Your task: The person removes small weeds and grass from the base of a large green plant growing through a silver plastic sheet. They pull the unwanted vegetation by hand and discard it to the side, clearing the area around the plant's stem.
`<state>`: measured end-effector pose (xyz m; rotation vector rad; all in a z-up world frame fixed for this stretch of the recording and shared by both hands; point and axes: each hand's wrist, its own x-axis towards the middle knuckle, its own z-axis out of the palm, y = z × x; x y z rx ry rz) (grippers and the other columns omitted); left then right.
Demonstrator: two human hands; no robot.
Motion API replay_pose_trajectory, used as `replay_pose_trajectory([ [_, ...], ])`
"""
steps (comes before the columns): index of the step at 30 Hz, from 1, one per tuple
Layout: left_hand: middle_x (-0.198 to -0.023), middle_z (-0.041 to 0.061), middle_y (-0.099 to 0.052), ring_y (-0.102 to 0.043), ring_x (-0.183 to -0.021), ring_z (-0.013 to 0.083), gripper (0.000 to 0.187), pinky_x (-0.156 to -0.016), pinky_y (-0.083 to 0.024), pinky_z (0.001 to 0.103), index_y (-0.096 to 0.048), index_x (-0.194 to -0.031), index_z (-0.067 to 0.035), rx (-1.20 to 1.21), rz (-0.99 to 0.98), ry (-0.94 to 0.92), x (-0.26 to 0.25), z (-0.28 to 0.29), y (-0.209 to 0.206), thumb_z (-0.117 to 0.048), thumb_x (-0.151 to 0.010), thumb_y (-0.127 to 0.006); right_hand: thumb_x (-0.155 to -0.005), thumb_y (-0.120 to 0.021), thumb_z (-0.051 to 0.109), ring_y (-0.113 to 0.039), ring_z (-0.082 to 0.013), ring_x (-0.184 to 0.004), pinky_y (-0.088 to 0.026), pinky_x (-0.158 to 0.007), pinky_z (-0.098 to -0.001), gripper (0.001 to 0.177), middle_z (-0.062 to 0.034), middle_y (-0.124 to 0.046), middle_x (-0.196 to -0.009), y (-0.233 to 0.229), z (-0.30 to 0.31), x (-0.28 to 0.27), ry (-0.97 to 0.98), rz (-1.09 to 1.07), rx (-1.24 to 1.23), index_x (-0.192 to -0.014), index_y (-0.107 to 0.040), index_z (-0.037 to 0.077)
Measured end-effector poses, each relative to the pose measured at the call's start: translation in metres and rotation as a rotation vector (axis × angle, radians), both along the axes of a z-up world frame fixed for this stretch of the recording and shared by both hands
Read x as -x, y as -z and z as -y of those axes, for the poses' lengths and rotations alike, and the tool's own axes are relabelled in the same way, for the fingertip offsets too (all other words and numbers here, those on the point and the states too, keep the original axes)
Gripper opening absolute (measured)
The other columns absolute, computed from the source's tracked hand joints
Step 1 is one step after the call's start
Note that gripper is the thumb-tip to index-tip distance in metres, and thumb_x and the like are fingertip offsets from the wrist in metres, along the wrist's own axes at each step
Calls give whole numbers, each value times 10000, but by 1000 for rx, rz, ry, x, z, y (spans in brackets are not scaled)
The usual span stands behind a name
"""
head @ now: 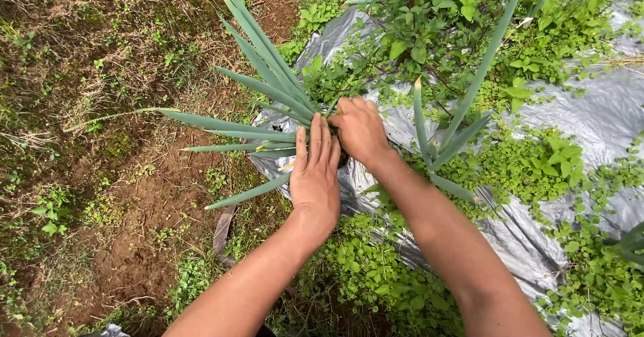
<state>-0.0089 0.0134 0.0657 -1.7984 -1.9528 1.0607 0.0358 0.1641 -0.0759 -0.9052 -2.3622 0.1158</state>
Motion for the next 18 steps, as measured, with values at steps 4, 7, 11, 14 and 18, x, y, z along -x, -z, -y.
replay_pose_trajectory([
  [4,-1729,145,-66,139,-1564,393,647,-1140,211,636,-264,-1616,-251,5,-12,-8,1,0,1,-456,-1028,-438,-976,-593,187,-548,-211,-833,-375,-790,-381,246,36,-503,-848,-7,-1,1,10,43,34,-908,-809,285],
  [7,-1730,146,-56,159,-1558,401,675,-1136,218,637,-258,-1619,-249,18,-24,2,0,0,-1,-477,-1015,-455,-1016,-535,114,-520,-184,-859,-379,-826,-369,332,51,-472,-842,-22,5,-1,9,117,154,-980,-826,270],
  [11,-1728,157,-57,157,-1558,404,674,-1134,220,638,-262,-1616,-241,20,-14,10,2,-1,0,-468,-1013,-461,-975,-592,98,-608,-232,-929,-425,-849,-365,240,-4,-550,-919,-13,2,-7,-24,130,115,-947,-810,195],
  [14,-1728,159,-52,154,-1558,406,676,-1139,212,639,-262,-1616,-243,23,-16,15,2,-2,-1,-474,-1012,-460,-991,-558,31,-634,-237,-947,-478,-899,-356,281,-21,-563,-904,-36,7,-17,-41,177,209,-1001,-810,154],
  [18,-1730,160,-48,155,-1558,408,678,-1142,206,644,-263,-1615,-256,45,-31,26,0,-1,-2,-481,-1008,-463,-950,-533,-74,-661,-261,-972,-536,-974,-375,306,-83,-620,-945,-49,13,-23,-41,249,294,-1030,-798,56],
])
